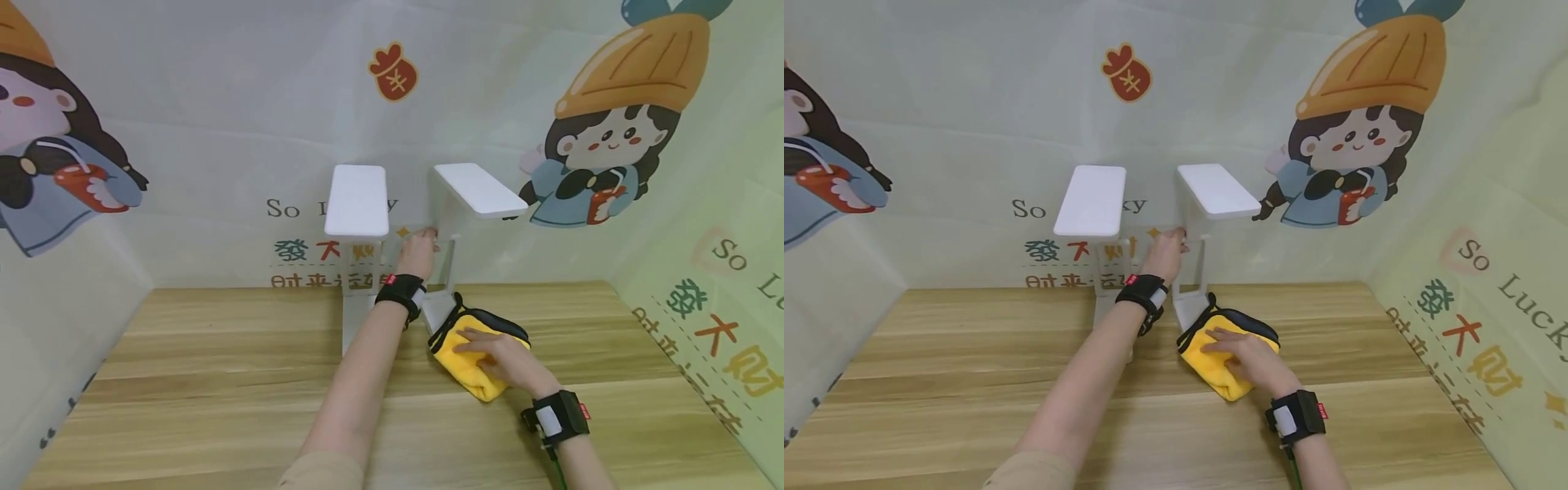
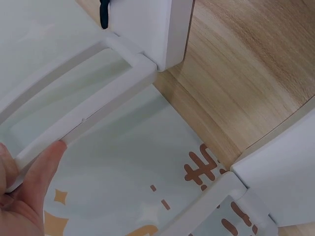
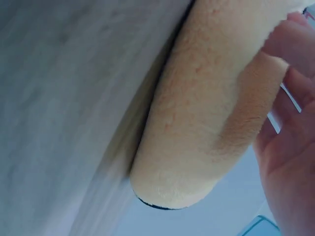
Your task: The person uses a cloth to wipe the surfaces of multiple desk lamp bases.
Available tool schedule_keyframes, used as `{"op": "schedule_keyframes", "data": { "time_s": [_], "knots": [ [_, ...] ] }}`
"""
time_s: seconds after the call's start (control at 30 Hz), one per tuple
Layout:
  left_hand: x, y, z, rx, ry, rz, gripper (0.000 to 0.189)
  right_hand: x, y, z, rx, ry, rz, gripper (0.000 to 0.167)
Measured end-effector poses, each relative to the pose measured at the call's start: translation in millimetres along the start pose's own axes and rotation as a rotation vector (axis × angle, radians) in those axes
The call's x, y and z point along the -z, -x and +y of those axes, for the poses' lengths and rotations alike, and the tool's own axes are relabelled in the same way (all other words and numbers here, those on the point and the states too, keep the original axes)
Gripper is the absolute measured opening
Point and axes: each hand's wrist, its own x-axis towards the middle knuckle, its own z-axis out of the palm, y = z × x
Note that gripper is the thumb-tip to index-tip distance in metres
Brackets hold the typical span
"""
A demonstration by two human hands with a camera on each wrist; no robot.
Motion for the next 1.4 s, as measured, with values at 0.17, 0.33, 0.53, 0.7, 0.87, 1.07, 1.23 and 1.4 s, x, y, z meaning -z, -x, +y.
{"op": "schedule_keyframes", "data": {
  "time_s": [0.17,0.33,0.53,0.7,0.87,1.07,1.23,1.4],
  "knots": [
    [-0.8,0.9,0.8,-0.022,-0.024,0.027,0.03,-4.1,-10.1,-10.8,0.078,0.053,0.038,0.044],
    [-3.3,1.5,2.5,-0.049,-0.041,0.052,0.026,-10.1,-13.4,-22.3,0.129,0.155,0.032,0.045],
    [-5.0,-0.5,7.2,-0.033,-0.009,0.039,0.027,-3.5,4.0,-12.3,0.067,0.15,0.06,0.047],
    [-1.5,-1.4,11.1,-0.023,-0.014,0.02,0.027,-4.3,-3.2,-17.6,0.105,0.168,0.069,0.044],
    [3.2,-8.3,9.6,0.002,0.054,-0.082,0.027,-8.9,-19.2,-33.2,0.079,0.171,0.027,0.043],
    [-55.5,-49.9,-26.3,0.064,0.234,-0.173,0.054,-10.2,-18.9,-36.2,0.049,0.134,0.006,0.044],
    [-79.2,-54.1,-18.5,0.112,0.268,-0.05,0.061,-10.9,-20.7,-33.8,0.067,0.115,0.006,0.043],
    [-18.4,-22.6,21.3,0.202,0.384,-0.121,0.056,-8.9,-10.5,-23.2,-0.005,0.054,0.011,0.042]
  ]
}}
